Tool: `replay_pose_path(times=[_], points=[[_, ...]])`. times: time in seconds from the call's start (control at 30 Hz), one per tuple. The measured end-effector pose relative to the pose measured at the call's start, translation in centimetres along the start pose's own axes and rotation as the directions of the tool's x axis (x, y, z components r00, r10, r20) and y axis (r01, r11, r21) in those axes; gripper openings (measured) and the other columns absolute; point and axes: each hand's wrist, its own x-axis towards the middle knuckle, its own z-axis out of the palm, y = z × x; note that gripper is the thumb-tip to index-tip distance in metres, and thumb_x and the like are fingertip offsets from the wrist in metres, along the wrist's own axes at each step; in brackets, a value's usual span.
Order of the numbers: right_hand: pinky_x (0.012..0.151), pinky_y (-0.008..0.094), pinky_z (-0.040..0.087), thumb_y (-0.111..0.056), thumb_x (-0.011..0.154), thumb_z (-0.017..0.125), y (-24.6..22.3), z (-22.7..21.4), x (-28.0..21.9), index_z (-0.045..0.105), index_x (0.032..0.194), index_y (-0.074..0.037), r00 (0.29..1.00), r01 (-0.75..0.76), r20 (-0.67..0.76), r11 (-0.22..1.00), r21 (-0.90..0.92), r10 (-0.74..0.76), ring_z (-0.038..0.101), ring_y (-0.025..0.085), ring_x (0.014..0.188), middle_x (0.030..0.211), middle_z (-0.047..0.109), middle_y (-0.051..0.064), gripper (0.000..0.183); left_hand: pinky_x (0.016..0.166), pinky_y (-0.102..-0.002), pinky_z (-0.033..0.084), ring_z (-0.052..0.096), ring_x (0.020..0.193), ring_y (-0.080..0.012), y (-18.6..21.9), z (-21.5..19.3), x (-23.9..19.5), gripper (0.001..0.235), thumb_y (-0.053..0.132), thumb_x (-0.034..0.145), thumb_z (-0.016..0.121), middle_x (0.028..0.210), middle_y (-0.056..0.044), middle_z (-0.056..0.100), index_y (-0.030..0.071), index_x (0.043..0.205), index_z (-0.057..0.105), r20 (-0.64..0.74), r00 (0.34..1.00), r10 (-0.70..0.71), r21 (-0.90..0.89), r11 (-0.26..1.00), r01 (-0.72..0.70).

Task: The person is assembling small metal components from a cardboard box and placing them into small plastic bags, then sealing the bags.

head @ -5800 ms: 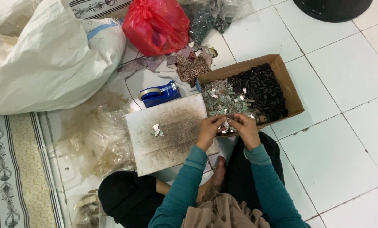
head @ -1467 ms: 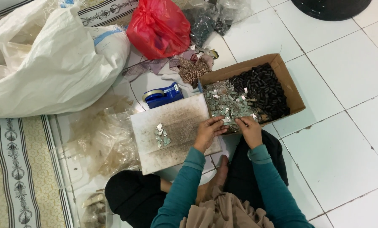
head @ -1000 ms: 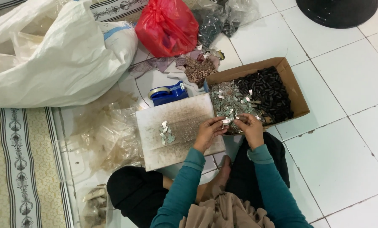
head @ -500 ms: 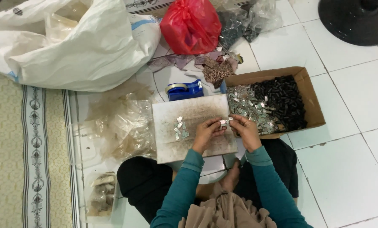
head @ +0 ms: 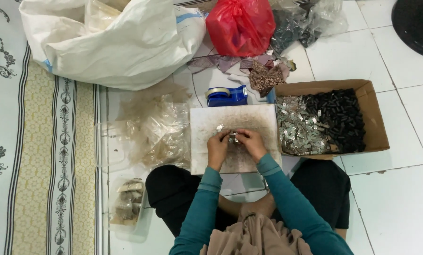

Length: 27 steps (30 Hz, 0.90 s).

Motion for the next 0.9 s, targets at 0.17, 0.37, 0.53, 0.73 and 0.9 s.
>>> replay_pose_path(times=[0.17,0.37,0.53,0.73,0.9], points=[[0.095,0.049,0.057,-0.017,0.096,0.072,-5.2,1.3,-2.8,0.076,0.126,-0.008,0.995,0.059,0.086,0.975,-0.214,-0.042,0.068,0.04,0.116,0.121,0.074,0.02,0.031,0.092,-0.047,0.057,0.07,0.107,-0.0413,-0.6,-0.1,0.6,0.033,-0.005,0.094,0.056,0.11,-0.022,0.076,0.001,0.119,0.076,0.02,0.985,0.173,0.169,0.97,-0.174],[0.095,0.046,0.058,-0.006,0.103,0.06,-4.2,-0.2,-2.0,0.073,0.131,-0.01,0.988,0.106,0.136,0.959,-0.262,-0.072,0.067,0.037,0.119,0.127,0.073,0.017,0.032,0.09,-0.048,0.057,0.071,0.104,-0.0384,0.7,0.1,0.2,0.032,-0.004,0.093,0.057,0.107,-0.02,0.075,0.004,0.119,0.074,-0.019,0.973,0.228,0.358,0.911,-0.206],[0.095,0.05,0.057,-0.009,0.103,0.062,-4.6,-3.2,-2.6,0.075,0.128,-0.009,0.991,0.12,0.083,0.973,-0.198,-0.105,0.068,0.041,0.115,0.123,0.074,0.019,0.029,0.09,-0.045,0.056,0.069,0.102,-0.0349,1.4,2.0,1.0,0.033,-0.005,0.088,0.064,0.106,-0.012,0.071,0.012,0.114,0.075,-0.076,0.96,0.27,0.384,0.896,-0.222],[0.088,0.045,0.059,-0.011,0.098,0.067,-3.2,-12.8,-2.5,0.077,0.123,-0.012,0.983,0.101,-0.132,0.979,-0.18,-0.125,0.075,0.03,0.098,0.111,0.077,0.018,0.026,0.086,-0.044,0.057,0.07,0.101,-0.0354,5.1,7.5,0.5,0.026,-0.002,0.09,0.065,0.101,-0.011,0.067,0.012,0.109,0.075,0.045,0.951,0.304,0.284,0.909,-0.304],[0.095,0.053,0.058,-0.014,0.097,0.067,2.4,-21.2,-1.6,0.073,0.129,-0.008,0.964,-0.184,-0.258,0.873,-0.451,0.07,0.068,0.04,0.113,0.118,0.073,0.02,0.032,0.085,-0.045,0.061,0.07,0.102,-0.0405,3.9,16.6,0.5,0.027,0.001,0.093,0.063,0.108,-0.016,0.064,0.01,0.116,0.072,0.465,0.823,0.326,0.264,0.836,-0.481]])
